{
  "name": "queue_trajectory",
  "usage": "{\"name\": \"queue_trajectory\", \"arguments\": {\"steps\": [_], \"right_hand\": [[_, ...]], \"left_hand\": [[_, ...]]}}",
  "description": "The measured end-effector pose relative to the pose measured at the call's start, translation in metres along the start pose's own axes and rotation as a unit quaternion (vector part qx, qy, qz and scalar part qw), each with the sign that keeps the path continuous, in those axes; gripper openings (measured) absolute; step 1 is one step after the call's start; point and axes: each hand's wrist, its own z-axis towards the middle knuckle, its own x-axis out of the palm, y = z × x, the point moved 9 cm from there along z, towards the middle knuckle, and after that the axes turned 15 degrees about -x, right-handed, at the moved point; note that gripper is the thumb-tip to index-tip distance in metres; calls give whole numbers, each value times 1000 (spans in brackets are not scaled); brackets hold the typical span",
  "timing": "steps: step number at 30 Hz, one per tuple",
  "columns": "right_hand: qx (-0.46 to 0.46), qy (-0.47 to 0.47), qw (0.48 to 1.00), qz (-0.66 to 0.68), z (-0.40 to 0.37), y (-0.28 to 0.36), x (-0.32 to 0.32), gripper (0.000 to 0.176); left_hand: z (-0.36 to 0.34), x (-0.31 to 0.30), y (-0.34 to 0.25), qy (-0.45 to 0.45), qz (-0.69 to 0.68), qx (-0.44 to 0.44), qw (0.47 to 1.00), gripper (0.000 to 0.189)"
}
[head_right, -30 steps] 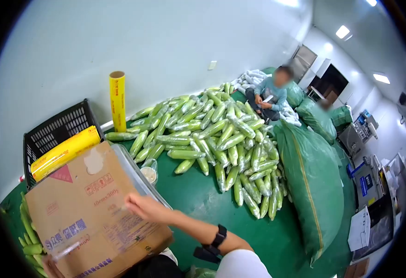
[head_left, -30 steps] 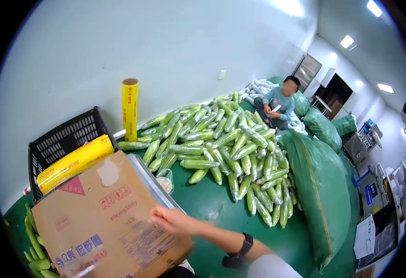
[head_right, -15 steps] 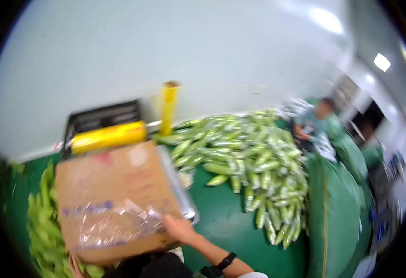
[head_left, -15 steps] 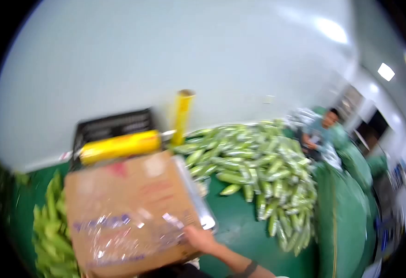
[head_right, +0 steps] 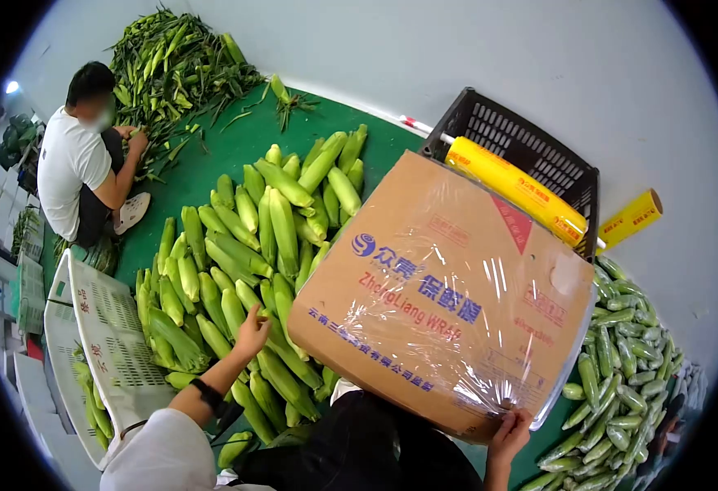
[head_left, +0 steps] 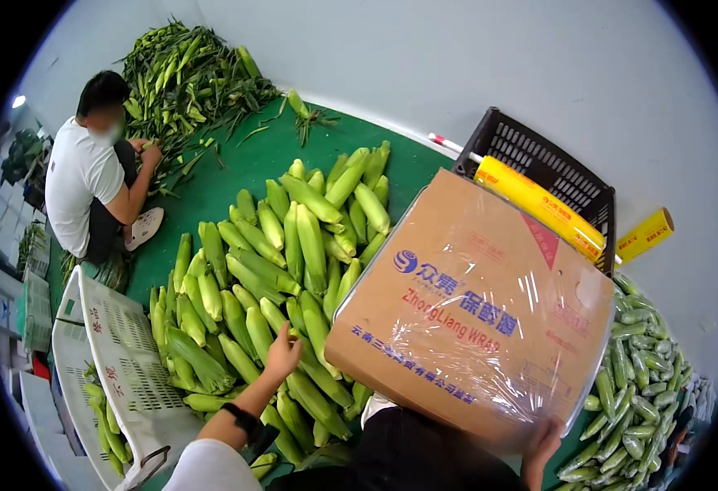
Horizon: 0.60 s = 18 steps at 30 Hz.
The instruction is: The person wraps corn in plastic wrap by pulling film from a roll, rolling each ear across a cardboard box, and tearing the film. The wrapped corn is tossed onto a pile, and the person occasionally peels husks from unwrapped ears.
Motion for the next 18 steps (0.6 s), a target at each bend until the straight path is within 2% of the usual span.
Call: {"name": "queue_trajectory", "arguments": {"steps": [2,5,8,9,12,14,16,18], "right_hand": [[-21,-16,1000,-7,6,13,-1,4],[-25,-4,999,-28,9,21,-1,4],[8,4,1000,-6,7,15,-1,5],[5,4,1000,-7,-1,1,-1,5],[-31,-5,999,-28,8,18,-2,5],[-1,-10,999,-47,5,12,-3,5],[-1,-6,999,-51,6,12,-4,5],[29,26,998,-45,6,10,-1,5]], "left_hand": [[30,9,-8,-34,8,-17,999,75],[52,34,-44,-110,303,4,947,91],[73,42,-35,-27,260,-57,964,103],[84,42,-24,-26,212,-40,976,106],[60,15,-30,-64,2,82,995,91],[24,-2,-37,71,-190,-30,979,82],[-15,-36,-55,51,-259,-68,962,72],[-9,-60,-44,132,-388,-23,912,59]]}}
